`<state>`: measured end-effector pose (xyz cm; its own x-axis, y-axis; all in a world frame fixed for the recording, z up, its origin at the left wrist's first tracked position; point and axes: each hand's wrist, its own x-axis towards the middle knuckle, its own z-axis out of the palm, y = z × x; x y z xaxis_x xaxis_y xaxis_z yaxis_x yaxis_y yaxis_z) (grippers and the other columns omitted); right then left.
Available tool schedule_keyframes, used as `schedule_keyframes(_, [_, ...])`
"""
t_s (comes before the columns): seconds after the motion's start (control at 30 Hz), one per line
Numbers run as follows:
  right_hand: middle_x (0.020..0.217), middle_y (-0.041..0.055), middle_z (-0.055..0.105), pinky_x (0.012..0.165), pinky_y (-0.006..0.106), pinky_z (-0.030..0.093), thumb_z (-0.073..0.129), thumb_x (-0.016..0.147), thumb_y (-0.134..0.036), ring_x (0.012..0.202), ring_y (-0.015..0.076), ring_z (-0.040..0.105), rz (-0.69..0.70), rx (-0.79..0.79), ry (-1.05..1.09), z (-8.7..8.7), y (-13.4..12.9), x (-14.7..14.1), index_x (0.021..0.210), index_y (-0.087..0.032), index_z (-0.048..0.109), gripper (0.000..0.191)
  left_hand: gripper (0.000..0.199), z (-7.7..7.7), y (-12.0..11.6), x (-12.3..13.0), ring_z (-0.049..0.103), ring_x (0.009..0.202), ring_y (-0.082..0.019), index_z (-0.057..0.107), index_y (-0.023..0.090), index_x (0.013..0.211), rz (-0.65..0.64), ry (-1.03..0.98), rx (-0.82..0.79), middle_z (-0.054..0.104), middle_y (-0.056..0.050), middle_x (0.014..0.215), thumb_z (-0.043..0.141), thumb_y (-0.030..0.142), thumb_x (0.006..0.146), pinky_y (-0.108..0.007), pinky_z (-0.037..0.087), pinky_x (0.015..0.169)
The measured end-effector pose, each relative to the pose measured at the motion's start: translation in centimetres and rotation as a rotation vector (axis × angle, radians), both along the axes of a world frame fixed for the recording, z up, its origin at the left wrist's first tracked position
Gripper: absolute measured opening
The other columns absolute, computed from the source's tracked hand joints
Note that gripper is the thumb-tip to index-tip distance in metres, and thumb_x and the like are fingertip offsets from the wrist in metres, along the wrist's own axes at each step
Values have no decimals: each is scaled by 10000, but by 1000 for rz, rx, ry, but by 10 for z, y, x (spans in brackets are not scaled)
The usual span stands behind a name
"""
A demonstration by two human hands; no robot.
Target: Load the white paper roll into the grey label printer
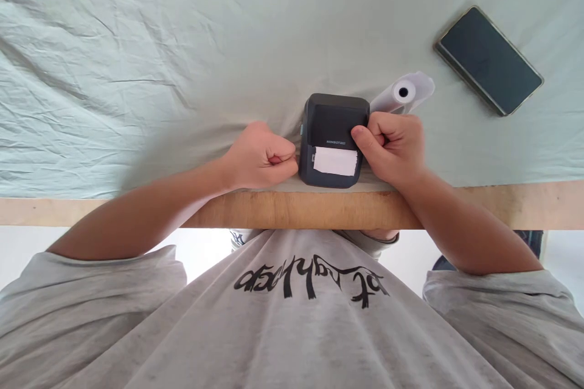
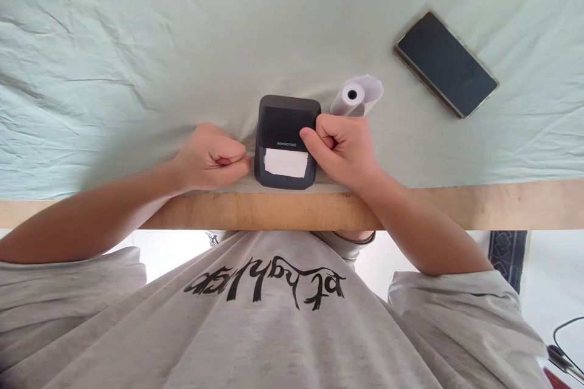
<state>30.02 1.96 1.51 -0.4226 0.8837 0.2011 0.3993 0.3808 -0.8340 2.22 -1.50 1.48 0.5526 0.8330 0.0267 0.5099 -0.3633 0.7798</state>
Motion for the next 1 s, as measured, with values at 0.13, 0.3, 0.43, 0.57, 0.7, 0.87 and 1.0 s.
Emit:
schedule_keyframes(0.13, [544,-50,212,524,314,189,725,1052,-427,553,80,182,13,-28,-20,2,0,2,645,-210,250,662,432,-2,0,0,80,573,-127,93,287,686,-15,-10,28,55,69,605,458,283,917,-346,197,574])
schedule_keyframes(0.3, [533,-41,222,523,309,211,713,1074,-515,559,83,225,31,-60,-40,5,-1,4,637,-208,274,692,430,-2,2,0,79,573,-101,67,296,706,-46,-11,51,44,78,618,430,239,929,-306,169,571])
schedule_keyframes(0.43, [528,-37,214,518,327,195,688,1106,-564,547,84,189,57,-50,-61,8,1,5,634,-207,273,723,427,-2,3,-1,79,576,-85,68,291,704,-87,-9,73,45,82,621,416,217,941,-275,151,573])
schedule_keyframes(0.57, [542,-38,222,508,337,137,626,1155,-504,520,77,161,108,46,-28,9,3,5,651,-195,314,669,423,-1,4,-2,92,544,-95,86,278,693,-91,-32,90,69,71,609,432,200,924,-298,151,555])
schedule_keyframes(0.7, [548,-38,199,510,352,109,649,1141,-444,519,81,138,101,65,-37,9,3,6,658,-195,316,637,442,0,3,-2,104,550,-113,89,277,700,-73,-44,90,88,55,621,451,175,932,-323,149,554])
schedule_keyframes(0.87, [568,-37,170,512,343,137,653,1137,-389,536,88,121,130,74,-21,8,4,6,687,-192,327,590,485,-2,3,-5,133,576,-138,101,274,726,-80,-76,150,121,40,644,506,97,927,-347,171,527])
schedule_keyframes(1.0, [586,-47,165,514,321,106,658,1111,-271,535,70,116,159,126,58,3,5,4,709,-191,318,533,518,-4,-1,-8,149,557,-134,102,285,712,-69,-52,203,135,40,643,527,144,972,-370,187,524])
